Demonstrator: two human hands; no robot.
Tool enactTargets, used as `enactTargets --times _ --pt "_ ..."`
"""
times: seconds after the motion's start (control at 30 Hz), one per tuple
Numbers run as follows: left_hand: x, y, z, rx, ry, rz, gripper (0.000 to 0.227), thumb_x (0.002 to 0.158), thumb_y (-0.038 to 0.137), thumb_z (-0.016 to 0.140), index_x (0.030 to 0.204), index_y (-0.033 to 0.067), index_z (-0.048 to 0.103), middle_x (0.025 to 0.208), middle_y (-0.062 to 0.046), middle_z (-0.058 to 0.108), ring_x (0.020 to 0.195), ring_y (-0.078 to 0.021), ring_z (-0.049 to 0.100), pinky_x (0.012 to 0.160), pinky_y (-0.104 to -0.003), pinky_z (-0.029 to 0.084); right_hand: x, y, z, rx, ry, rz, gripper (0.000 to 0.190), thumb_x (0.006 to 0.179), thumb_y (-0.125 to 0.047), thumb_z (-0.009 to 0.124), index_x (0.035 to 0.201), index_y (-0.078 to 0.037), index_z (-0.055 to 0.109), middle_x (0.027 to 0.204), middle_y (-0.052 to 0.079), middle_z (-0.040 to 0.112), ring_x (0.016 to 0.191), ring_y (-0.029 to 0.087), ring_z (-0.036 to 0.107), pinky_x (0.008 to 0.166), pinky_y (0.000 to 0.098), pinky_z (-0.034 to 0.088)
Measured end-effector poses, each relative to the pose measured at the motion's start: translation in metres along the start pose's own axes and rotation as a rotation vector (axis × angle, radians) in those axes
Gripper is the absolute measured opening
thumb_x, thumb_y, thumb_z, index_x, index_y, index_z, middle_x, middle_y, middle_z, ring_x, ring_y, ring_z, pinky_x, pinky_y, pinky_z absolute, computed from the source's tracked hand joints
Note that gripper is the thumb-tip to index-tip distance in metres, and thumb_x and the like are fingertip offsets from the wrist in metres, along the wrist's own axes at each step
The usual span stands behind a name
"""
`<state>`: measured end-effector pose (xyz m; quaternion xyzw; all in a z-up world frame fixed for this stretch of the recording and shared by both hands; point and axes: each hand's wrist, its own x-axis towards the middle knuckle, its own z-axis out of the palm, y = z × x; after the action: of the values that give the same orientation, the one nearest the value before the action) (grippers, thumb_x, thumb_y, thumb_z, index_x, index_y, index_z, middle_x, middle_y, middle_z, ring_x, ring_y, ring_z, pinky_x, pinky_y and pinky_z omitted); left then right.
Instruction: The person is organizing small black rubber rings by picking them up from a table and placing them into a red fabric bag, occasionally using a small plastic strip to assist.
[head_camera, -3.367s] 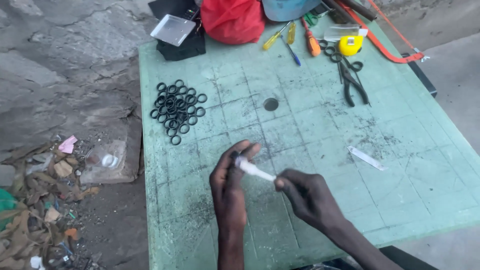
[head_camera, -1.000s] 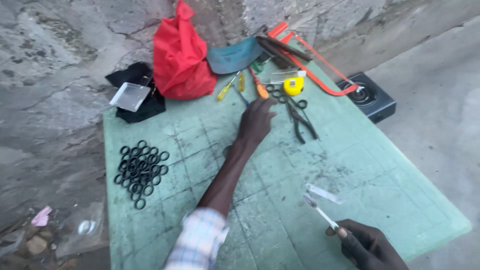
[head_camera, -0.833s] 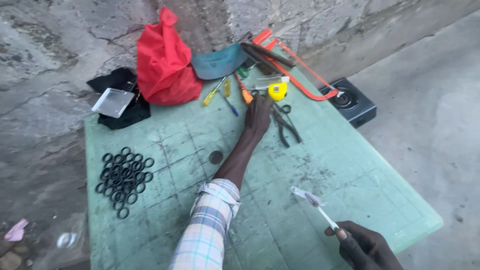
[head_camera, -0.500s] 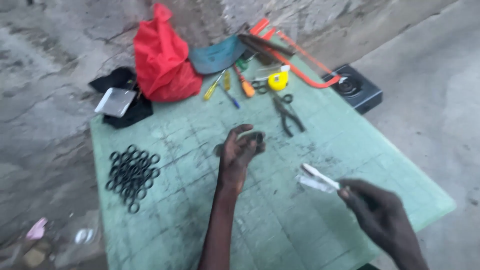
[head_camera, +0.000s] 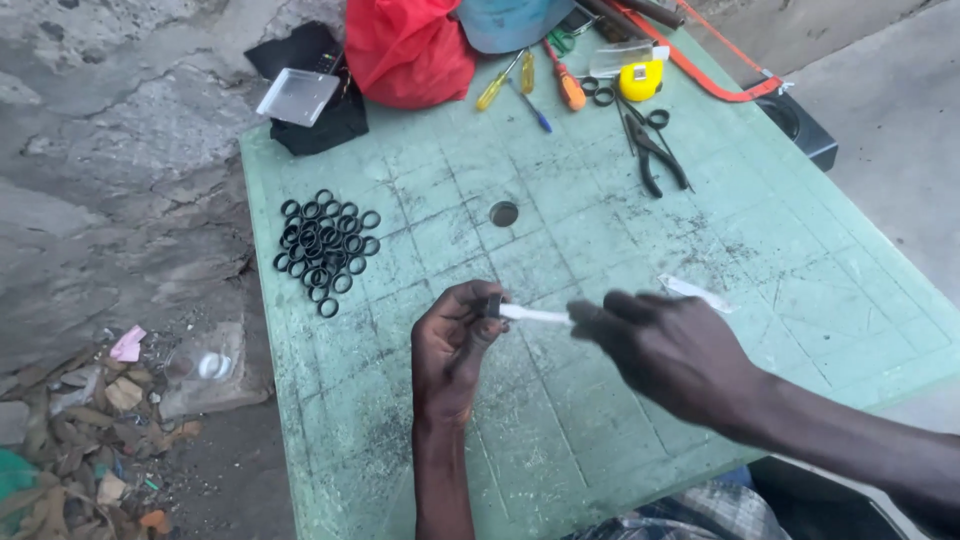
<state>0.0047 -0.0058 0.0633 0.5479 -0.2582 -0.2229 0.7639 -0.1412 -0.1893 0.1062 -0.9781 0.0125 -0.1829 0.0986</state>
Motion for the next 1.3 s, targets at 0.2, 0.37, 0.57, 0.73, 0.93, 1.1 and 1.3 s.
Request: enactTargets --times 0.2,0.37,0.57,0.73,0.93,1.1,1.3 --pt "-0.013 0.014 -0.001 0.105 -0.057 -0.051 0.037 0.087 0.026 0.077 0.114 0.0032 0.068 0.107 -0.009 0.073 0.092 -0.0181 0.071 0.077 -0.029 0.063 -0.010 -0.017 -0.018 0.333 -0.241 0.106 0.031 0.104 -0.035 0.047 0.084 -0.020 0.065 0.047 -0.001 0.056 0.030 0.021 0.050 0.034 0.0387 0.044" --pt "-0.022 0.015 -0.002 0.170 -0.110 -0.040 0.023 0.094 0.005 0.064 0.117 0.0042 0.066 0.114 -0.008 0.069 0.104 -0.0239 0.076 0.079 -0.027 0.061 0.004 -0.008 -0.026 0.881 -0.364 0.781 0.019 0.080 -0.019 0.092 0.081 -0.009 0.076 0.052 0.008 0.072 0.044 0.016 0.058 0.043 0.0295 0.040" --pt "-0.033 -0.001 -0.007 -0.041 -0.120 0.002 0.041 0.091 0.013 0.076 0.127 0.0024 0.059 0.117 -0.011 0.070 0.109 -0.0239 0.070 0.096 -0.034 0.061 -0.041 0.013 0.039 1.198 -0.646 0.683 0.045 0.099 -0.037 0.063 0.076 -0.001 0.077 0.050 0.003 0.054 0.038 0.015 0.041 0.033 0.0292 0.029" --pt "-0.041 -0.020 -0.018 0.014 0.090 -0.052 0.046 0.087 0.035 0.078 0.119 0.0050 0.064 0.111 -0.011 0.071 0.092 -0.0175 0.066 0.083 -0.031 0.055 -0.053 0.005 0.021 0.895 -0.410 0.571 0.053 0.095 -0.049 0.053 0.072 -0.010 0.081 0.048 -0.001 0.051 0.039 0.013 0.039 0.035 0.0306 0.030" --pt "-0.044 -0.032 -0.006 -0.179 0.077 0.004 0.044 0.091 0.036 0.080 0.116 0.0025 0.066 0.107 -0.009 0.070 0.089 -0.0168 0.063 0.078 -0.031 0.053 -0.030 -0.021 0.070 0.617 0.003 0.323 0.033 0.104 -0.026 0.051 0.082 -0.009 0.070 0.049 -0.001 0.060 0.030 0.009 0.047 0.024 0.0263 0.033" --pt "-0.054 -0.031 -0.013 -0.243 0.228 -0.003 0.049 0.089 0.035 0.081 0.120 0.0015 0.064 0.099 -0.009 0.071 0.082 -0.0176 0.064 0.080 -0.034 0.053 -0.027 -0.050 0.055 0.735 0.159 0.206 0.036 0.105 -0.028 0.045 0.077 -0.009 0.059 0.051 -0.005 0.046 0.033 0.007 0.038 0.026 0.0282 0.026" --pt "-0.048 -0.027 -0.011 -0.160 0.280 0.074 0.041 0.089 0.022 0.080 0.119 -0.0008 0.064 0.103 -0.014 0.074 0.084 -0.0209 0.072 0.078 -0.032 0.057 -0.021 -0.053 0.036 0.529 -0.065 0.304 0.026 0.102 -0.032 0.052 0.085 -0.016 0.064 0.049 0.000 0.056 0.031 0.018 0.050 0.034 0.0383 0.037"
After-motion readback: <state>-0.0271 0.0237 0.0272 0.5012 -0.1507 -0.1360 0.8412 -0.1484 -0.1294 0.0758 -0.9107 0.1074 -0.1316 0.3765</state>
